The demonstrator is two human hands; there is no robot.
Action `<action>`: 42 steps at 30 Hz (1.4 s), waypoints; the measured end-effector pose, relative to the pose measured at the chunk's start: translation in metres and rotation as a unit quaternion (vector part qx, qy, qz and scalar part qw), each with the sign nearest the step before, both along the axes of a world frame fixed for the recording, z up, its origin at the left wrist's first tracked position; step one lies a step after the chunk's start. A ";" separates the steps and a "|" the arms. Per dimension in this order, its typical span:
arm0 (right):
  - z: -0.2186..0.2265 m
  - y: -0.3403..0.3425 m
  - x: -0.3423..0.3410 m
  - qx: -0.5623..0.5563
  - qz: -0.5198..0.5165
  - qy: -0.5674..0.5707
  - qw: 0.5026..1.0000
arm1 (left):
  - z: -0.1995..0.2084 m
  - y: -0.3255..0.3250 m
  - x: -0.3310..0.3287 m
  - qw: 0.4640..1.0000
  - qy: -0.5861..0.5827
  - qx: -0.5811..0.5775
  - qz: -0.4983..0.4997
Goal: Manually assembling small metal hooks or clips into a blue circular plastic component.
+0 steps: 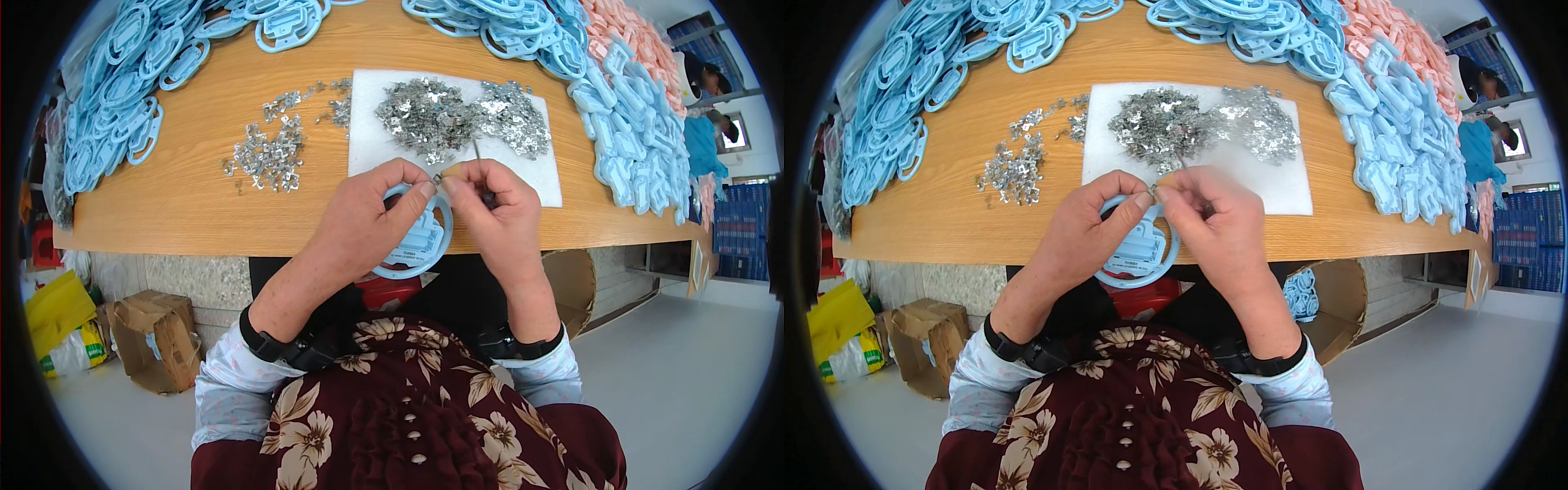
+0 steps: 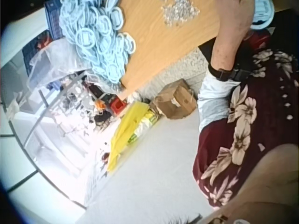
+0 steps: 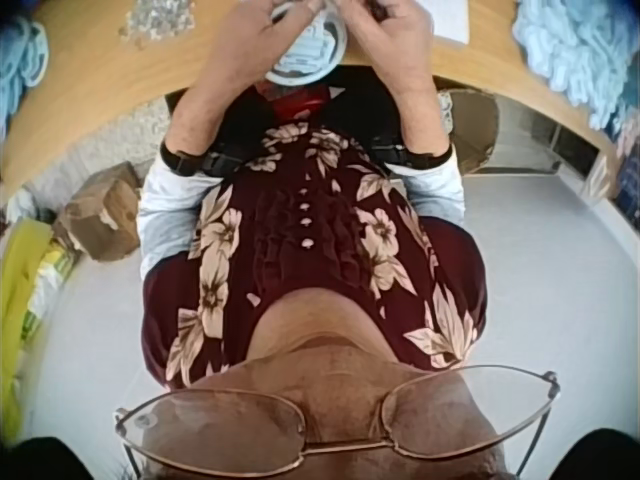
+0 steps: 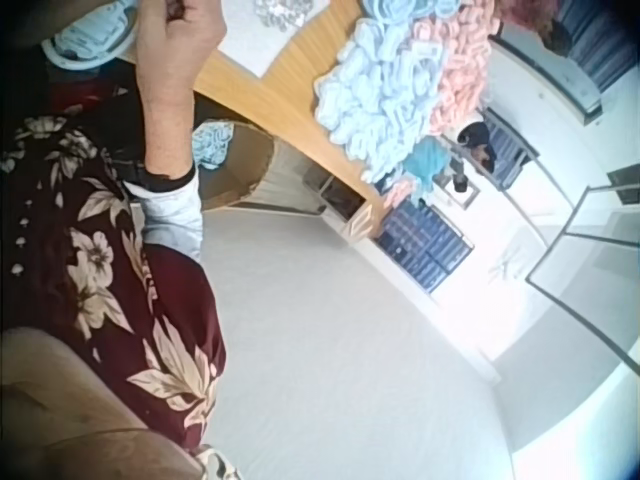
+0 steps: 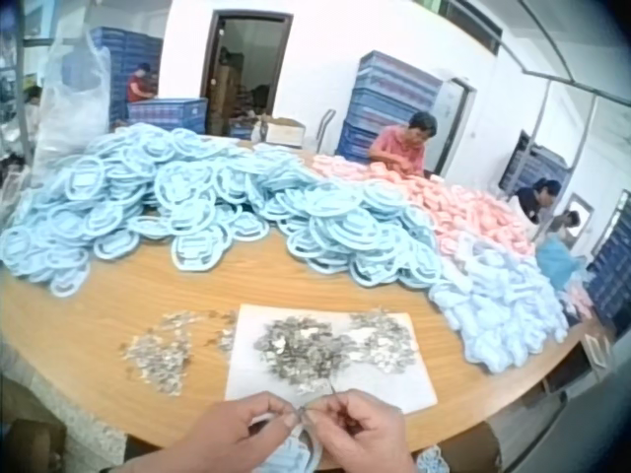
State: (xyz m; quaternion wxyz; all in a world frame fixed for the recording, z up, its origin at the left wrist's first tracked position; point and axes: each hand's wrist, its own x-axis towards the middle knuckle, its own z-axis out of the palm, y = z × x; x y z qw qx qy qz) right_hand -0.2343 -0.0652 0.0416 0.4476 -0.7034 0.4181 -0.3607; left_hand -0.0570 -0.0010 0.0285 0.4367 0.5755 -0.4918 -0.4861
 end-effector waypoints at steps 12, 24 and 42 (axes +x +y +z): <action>0.016 -0.021 -0.004 0.078 0.140 0.105 0.981 | 0.008 0.009 0.013 0.999 -0.022 -0.026 -0.031; 0.010 0.003 0.001 0.179 0.031 -0.069 0.981 | -0.004 0.008 0.019 0.968 0.212 -0.060 0.119; -0.011 -0.007 0.012 -0.101 0.043 0.067 0.992 | -0.011 0.007 0.028 0.973 0.223 0.061 0.016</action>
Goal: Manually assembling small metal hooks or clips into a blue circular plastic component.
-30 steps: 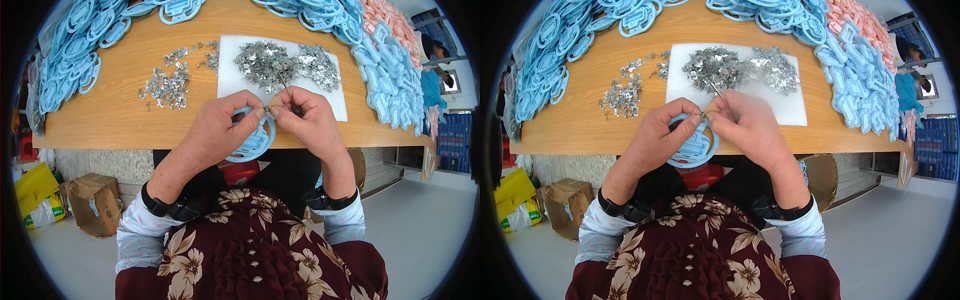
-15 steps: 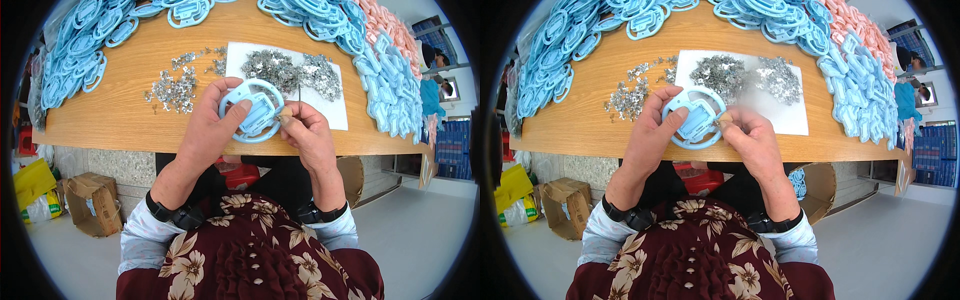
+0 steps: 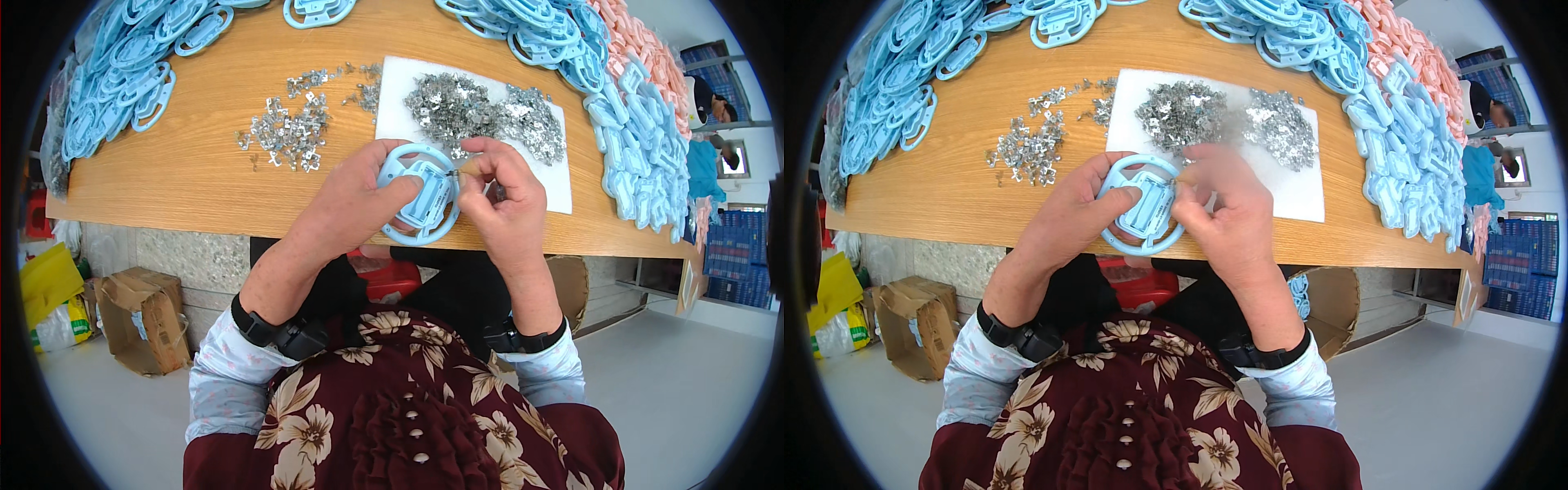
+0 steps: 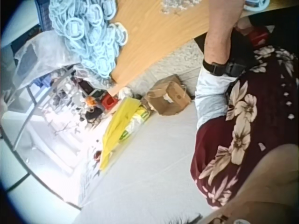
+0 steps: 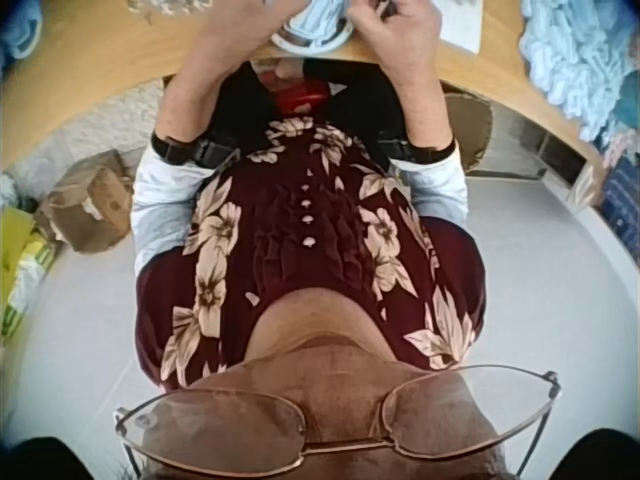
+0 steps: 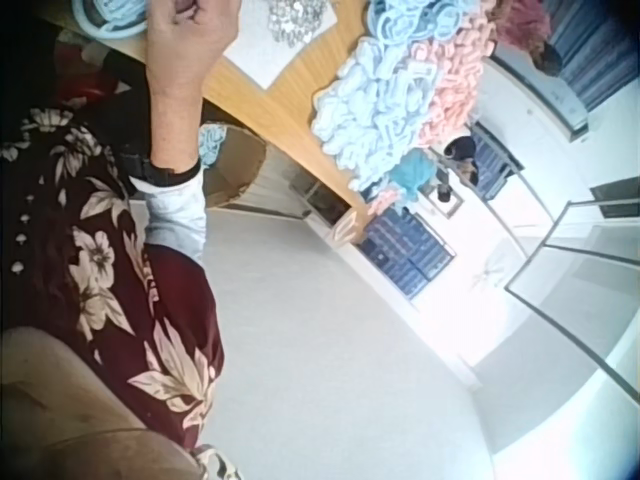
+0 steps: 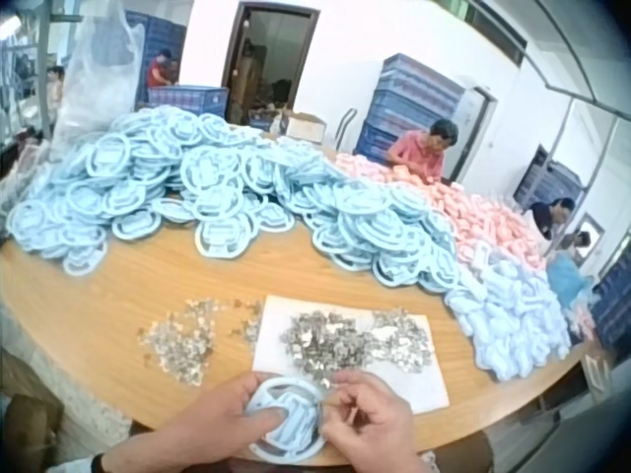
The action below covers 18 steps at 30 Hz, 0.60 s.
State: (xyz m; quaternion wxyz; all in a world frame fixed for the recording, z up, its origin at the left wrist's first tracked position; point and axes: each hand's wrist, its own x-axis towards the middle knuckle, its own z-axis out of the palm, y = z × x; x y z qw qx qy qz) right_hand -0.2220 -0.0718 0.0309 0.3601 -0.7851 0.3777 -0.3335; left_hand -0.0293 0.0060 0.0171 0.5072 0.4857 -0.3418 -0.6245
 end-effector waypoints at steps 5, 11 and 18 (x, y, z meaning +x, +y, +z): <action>0.002 0.004 0.011 -0.119 0.004 0.069 0.990 | -0.002 0.001 0.000 1.000 0.006 -0.003 0.008; 0.002 0.004 0.014 -0.257 0.031 0.135 0.956 | -0.007 -0.002 0.001 1.000 -0.025 -0.001 0.001; 0.007 0.006 0.007 -0.164 0.032 0.145 0.975 | -0.008 -0.002 0.002 0.999 -0.033 -0.010 -0.006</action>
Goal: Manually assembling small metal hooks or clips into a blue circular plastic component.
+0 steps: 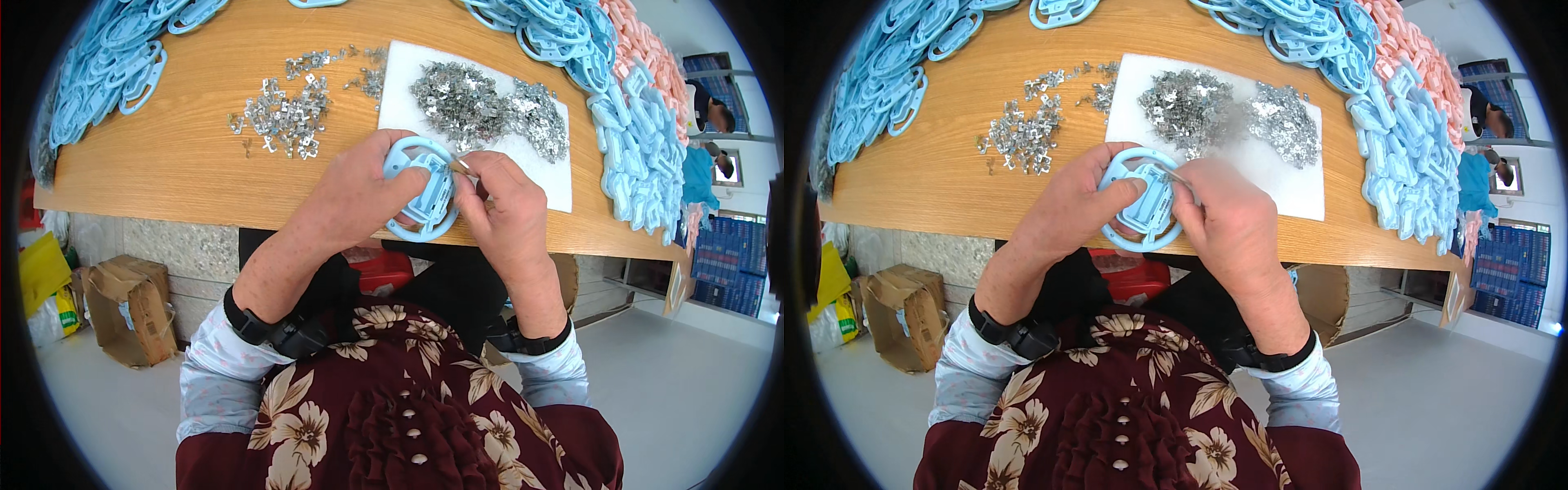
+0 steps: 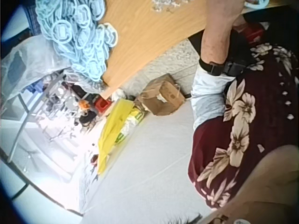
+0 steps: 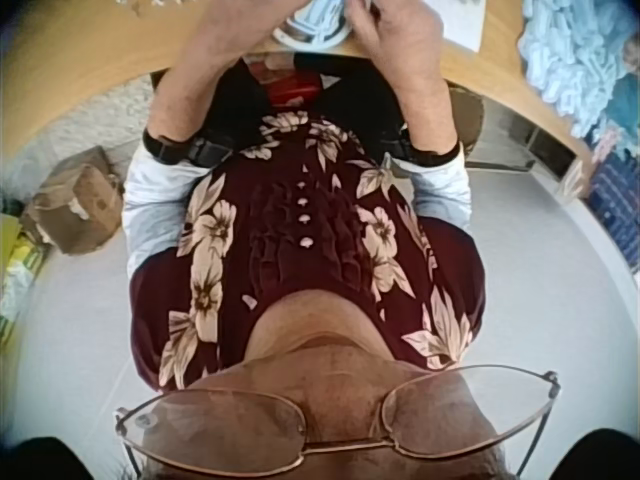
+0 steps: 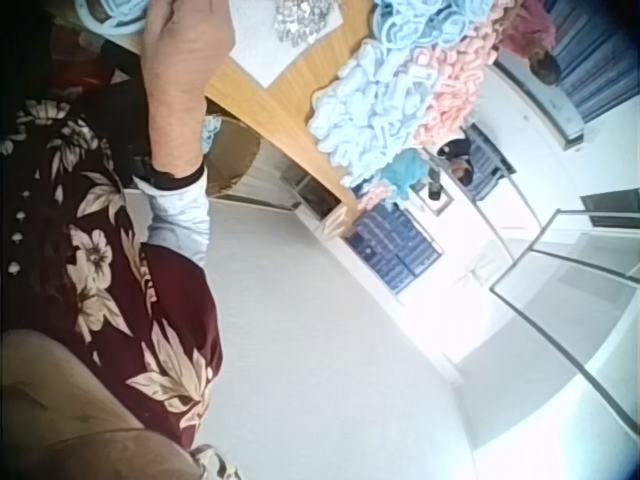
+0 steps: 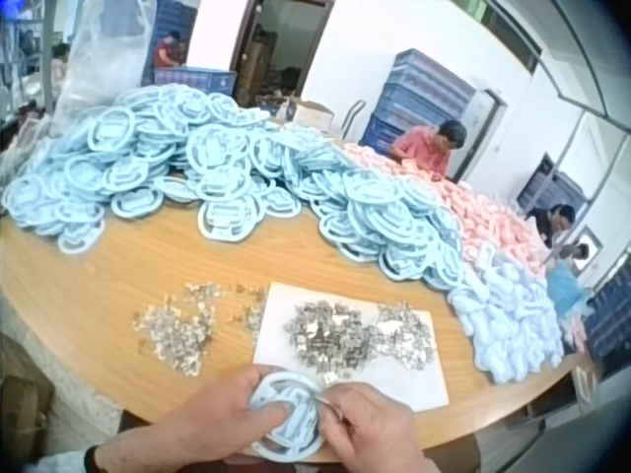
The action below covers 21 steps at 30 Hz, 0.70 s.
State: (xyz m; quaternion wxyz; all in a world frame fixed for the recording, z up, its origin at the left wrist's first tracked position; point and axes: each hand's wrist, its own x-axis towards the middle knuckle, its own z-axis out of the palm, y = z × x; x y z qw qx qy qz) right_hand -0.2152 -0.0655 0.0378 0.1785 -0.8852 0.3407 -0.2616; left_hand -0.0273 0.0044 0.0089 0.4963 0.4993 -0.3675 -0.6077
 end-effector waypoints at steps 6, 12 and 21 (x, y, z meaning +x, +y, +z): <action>-0.002 -0.002 0.000 0.058 -0.014 -0.023 0.998 | -0.002 -0.001 -0.001 1.000 0.019 0.001 0.003; 0.002 0.001 0.003 -0.009 -0.010 0.037 0.999 | -0.001 0.000 -0.002 1.000 0.020 0.001 0.004; 0.007 0.005 0.000 0.041 -0.020 0.047 0.998 | -0.002 0.002 -0.002 1.000 0.005 -0.005 0.011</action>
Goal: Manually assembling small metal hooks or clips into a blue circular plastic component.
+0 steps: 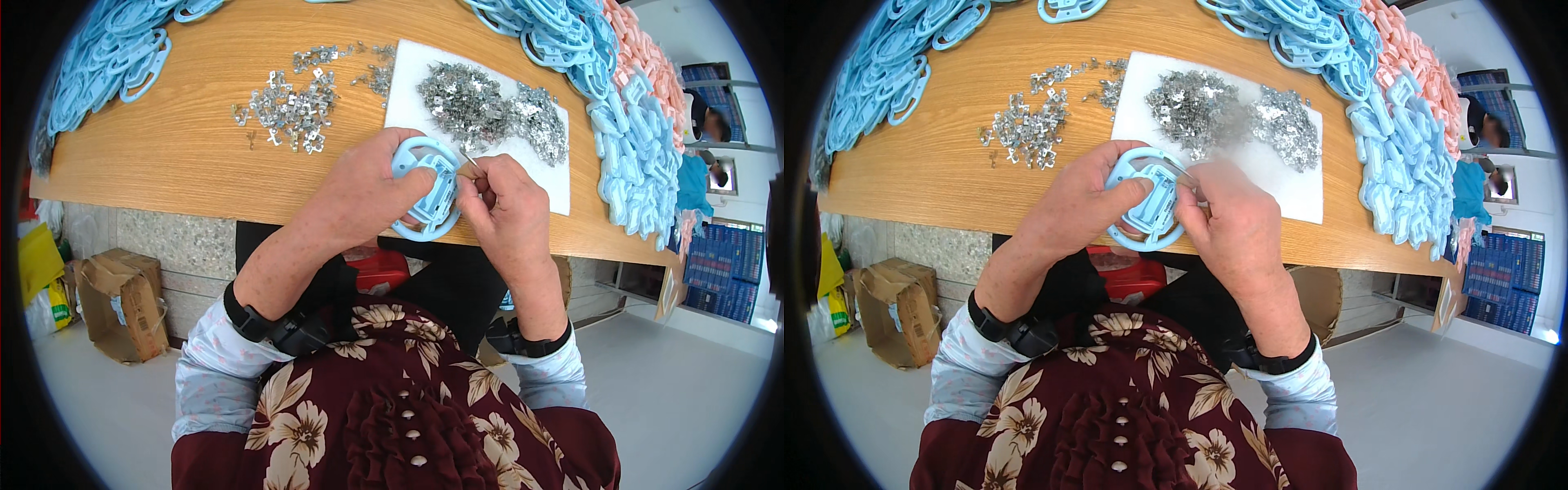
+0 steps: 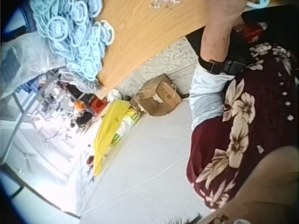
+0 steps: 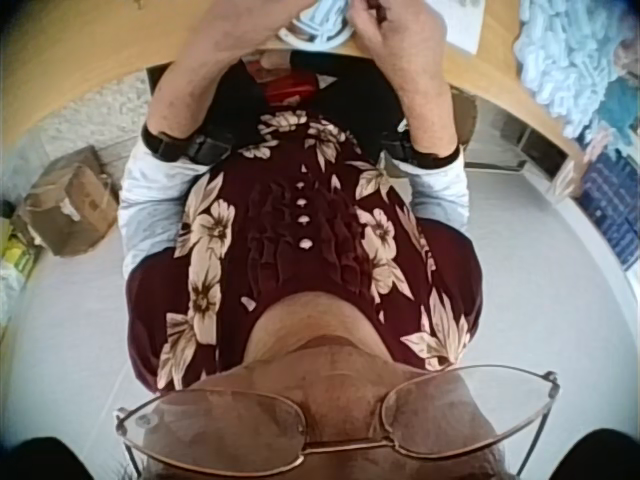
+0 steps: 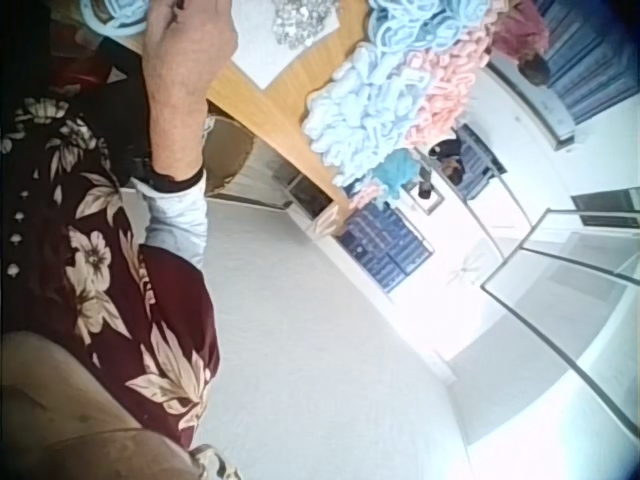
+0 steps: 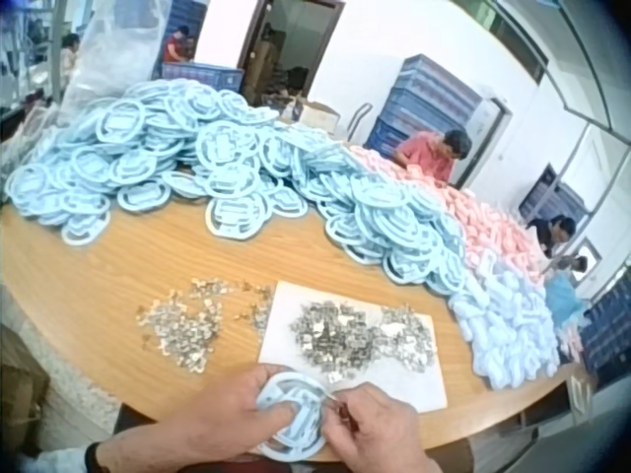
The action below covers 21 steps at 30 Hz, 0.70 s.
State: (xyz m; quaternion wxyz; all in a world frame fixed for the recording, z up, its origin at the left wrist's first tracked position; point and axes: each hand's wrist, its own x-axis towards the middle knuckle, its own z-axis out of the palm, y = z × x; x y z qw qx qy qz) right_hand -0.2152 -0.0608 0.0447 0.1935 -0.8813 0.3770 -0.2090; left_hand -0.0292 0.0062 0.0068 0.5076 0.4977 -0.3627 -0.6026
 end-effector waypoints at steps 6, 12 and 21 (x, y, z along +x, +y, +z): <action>-0.013 0.004 -0.005 0.021 -0.019 -0.082 0.996 | -0.001 0.000 0.002 1.000 -0.008 -0.009 0.001; -0.012 -0.004 -0.016 0.487 -0.094 -0.261 0.828 | 0.008 0.008 0.010 0.999 0.045 0.010 -0.010; -0.011 0.006 -0.016 0.568 -0.057 -0.306 0.762 | 0.013 0.014 0.013 0.997 0.067 -0.002 -0.044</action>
